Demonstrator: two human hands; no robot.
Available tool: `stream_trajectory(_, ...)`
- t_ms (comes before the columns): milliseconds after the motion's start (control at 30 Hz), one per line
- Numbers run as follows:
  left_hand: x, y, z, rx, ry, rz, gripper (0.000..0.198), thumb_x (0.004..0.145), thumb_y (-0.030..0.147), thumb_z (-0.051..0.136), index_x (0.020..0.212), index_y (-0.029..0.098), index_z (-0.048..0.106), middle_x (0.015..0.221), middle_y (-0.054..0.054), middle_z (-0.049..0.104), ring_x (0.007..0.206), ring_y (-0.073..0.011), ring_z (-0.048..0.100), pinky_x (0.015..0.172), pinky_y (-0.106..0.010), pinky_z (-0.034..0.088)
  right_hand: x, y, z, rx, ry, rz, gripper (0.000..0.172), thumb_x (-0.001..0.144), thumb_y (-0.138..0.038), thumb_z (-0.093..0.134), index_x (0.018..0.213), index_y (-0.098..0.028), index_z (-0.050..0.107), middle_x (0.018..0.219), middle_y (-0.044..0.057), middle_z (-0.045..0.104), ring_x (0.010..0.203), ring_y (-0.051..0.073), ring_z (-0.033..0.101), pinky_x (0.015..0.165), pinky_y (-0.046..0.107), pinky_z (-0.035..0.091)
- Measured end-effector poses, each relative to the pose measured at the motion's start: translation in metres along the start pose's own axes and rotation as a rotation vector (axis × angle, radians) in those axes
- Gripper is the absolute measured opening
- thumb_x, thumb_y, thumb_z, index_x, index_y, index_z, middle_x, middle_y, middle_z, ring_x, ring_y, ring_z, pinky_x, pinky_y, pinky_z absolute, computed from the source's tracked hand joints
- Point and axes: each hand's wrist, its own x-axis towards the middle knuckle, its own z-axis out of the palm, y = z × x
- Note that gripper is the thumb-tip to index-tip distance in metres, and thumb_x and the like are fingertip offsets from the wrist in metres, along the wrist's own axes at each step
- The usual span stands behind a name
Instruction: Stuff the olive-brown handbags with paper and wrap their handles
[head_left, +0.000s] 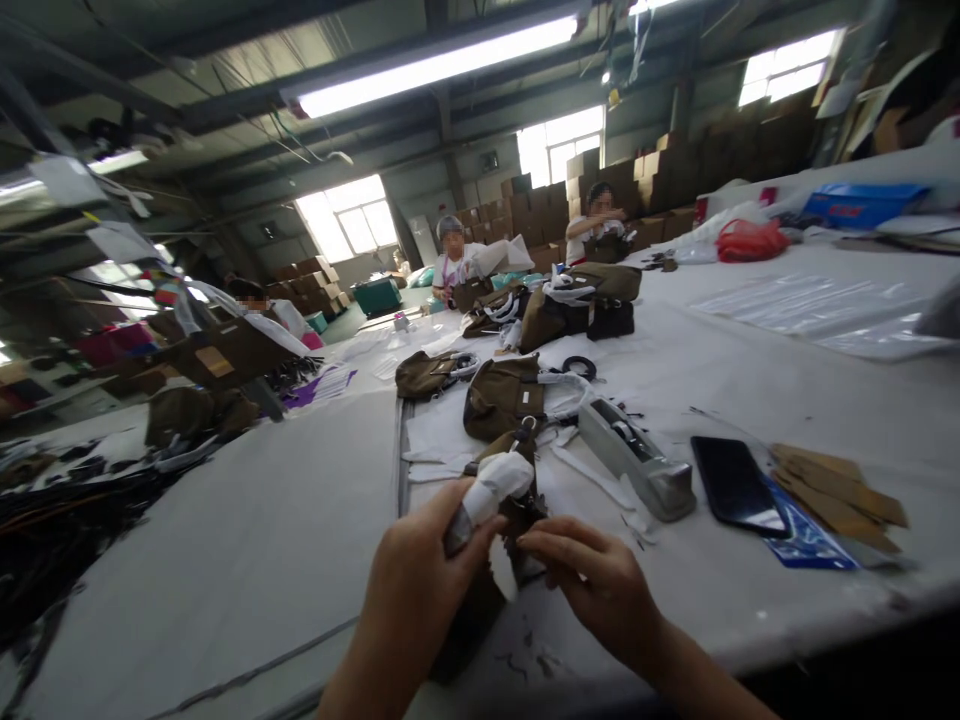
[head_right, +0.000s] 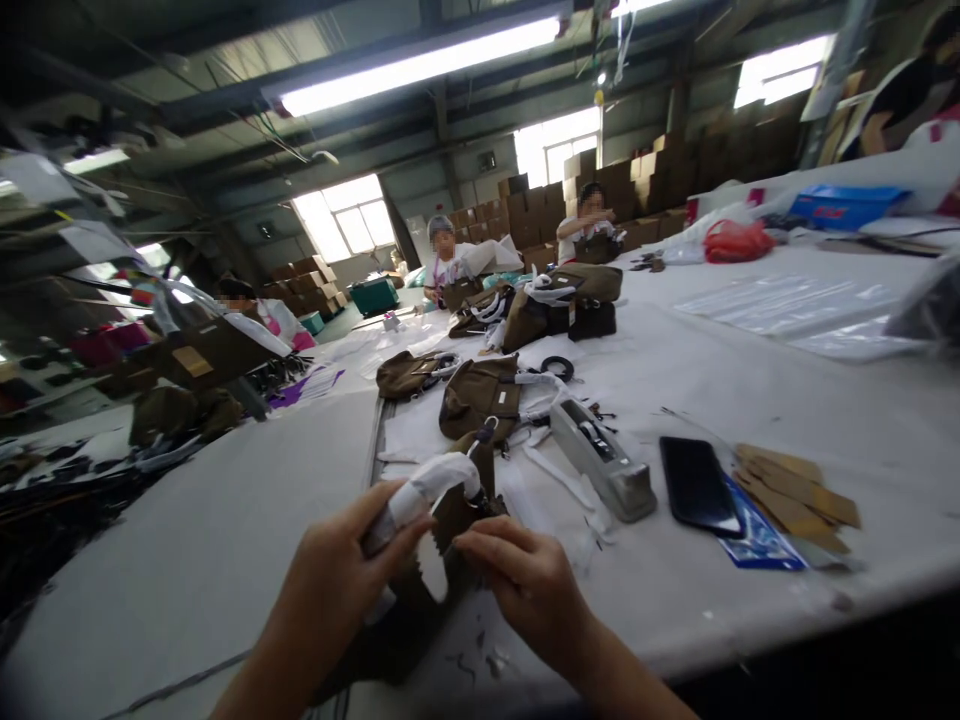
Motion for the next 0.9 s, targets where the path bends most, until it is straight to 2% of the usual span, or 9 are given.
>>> stream_trajectory(67,0.005,-0.007,0.001,0.163,0.209,0.111,0.024,0.092,0.041,0.063,0.108,0.025,0.072,0.086,0.001,0.078,0.068,-0.0188,0.073,0.057,-0.024,0.048,-0.014,0.004,-0.003,-0.006,-0.049,0.045,0.044,0.089,0.001,0.050,0.119,-0.025,0.068,0.104,0.005,0.071,0.079,0.011,0.070,0.069,0.018,0.059)
stream_trajectory(133,0.013,-0.015,0.001,0.308,0.446,0.207,0.026,0.094,0.040,0.061,0.111,0.023,0.072,0.095,-0.002,0.078,0.074,-0.0197,0.074,0.059,-0.025,0.046,-0.026,0.008,-0.010,-0.041,-0.092,0.098,0.040,0.090,-0.002,0.051,0.118,-0.025,0.068,0.103,0.005,0.072,0.085,0.012,0.071,0.075,0.020,0.060)
stream_trajectory(233,0.022,-0.024,0.009,0.334,0.646,0.268,0.025,0.094,0.033,0.064,0.116,0.023,0.072,0.100,-0.004,0.077,0.084,-0.0189,0.073,0.069,-0.024,0.047,-0.043,0.017,-0.028,-0.177,-0.118,0.218,0.032,0.094,-0.009,0.050,0.115,-0.024,0.070,0.104,0.005,0.073,0.091,0.015,0.072,0.080,0.023,0.060)
stream_trajectory(433,0.009,-0.025,0.040,0.187,0.601,0.212,0.028,0.096,0.030,0.061,0.122,0.020,0.067,0.114,-0.008,0.074,0.104,-0.0228,0.068,0.094,-0.030,0.049,-0.077,0.051,-0.072,-0.682,-0.172,0.532,0.027,0.094,-0.017,0.053,0.113,-0.021,0.072,0.111,0.009,0.072,0.097,0.027,0.072,0.081,0.042,0.061)
stream_trajectory(567,-0.013,-0.030,0.047,0.128,0.661,0.130,0.070,0.091,0.030,0.066,0.153,0.019,0.035,0.146,-0.017,0.053,0.133,-0.0332,0.052,0.109,-0.048,0.044,-0.088,0.063,-0.076,-0.702,-0.248,0.492,0.031,0.087,-0.018,0.062,0.116,-0.025,0.072,0.113,0.006,0.070,0.094,0.023,0.071,0.078,0.034,0.060)
stream_trajectory(667,-0.031,-0.043,0.048,0.157,0.863,0.305,0.095,0.077,0.017,0.077,0.156,0.026,0.026,0.153,-0.015,0.045,0.139,-0.0361,0.044,0.110,-0.056,0.043,-0.090,0.063,-0.068,-0.707,-0.254,0.440,0.025,0.087,-0.020,0.064,0.107,-0.028,0.076,0.106,0.003,0.071,0.084,0.018,0.072,0.071,0.027,0.058)
stream_trajectory(733,-0.046,-0.051,0.051,0.260,1.000,0.502,0.096,0.069,0.013,0.080,0.153,0.028,0.035,0.149,-0.012,0.050,0.129,-0.0351,0.052,0.105,-0.054,0.048,-0.093,0.063,-0.062,-0.725,-0.214,0.418,0.020,0.089,-0.021,0.063,0.101,-0.027,0.077,0.101,0.003,0.072,0.080,0.017,0.071,0.067,0.026,0.057)
stream_trajectory(800,-0.062,-0.052,0.057,0.319,1.062,0.618,0.092,0.066,0.015,0.080,0.149,0.029,0.043,0.135,-0.011,0.061,0.101,-0.0294,0.063,0.087,-0.046,0.057,-0.096,0.064,-0.059,-0.740,-0.158,0.397,0.019,0.091,-0.022,0.061,0.098,-0.026,0.078,0.099,0.003,0.073,0.078,0.017,0.071,0.065,0.024,0.056)
stream_trajectory(900,-0.086,-0.037,0.070,0.114,1.006,0.564,0.081,0.072,0.008,0.072,0.145,0.031,0.048,0.110,-0.007,0.069,0.073,-0.0205,0.061,0.064,-0.034,0.058,-0.099,0.064,-0.053,-0.730,-0.086,0.342,0.021,0.093,-0.021,0.059,0.101,-0.026,0.078,0.099,0.004,0.073,0.077,0.015,0.070,0.066,0.022,0.055)
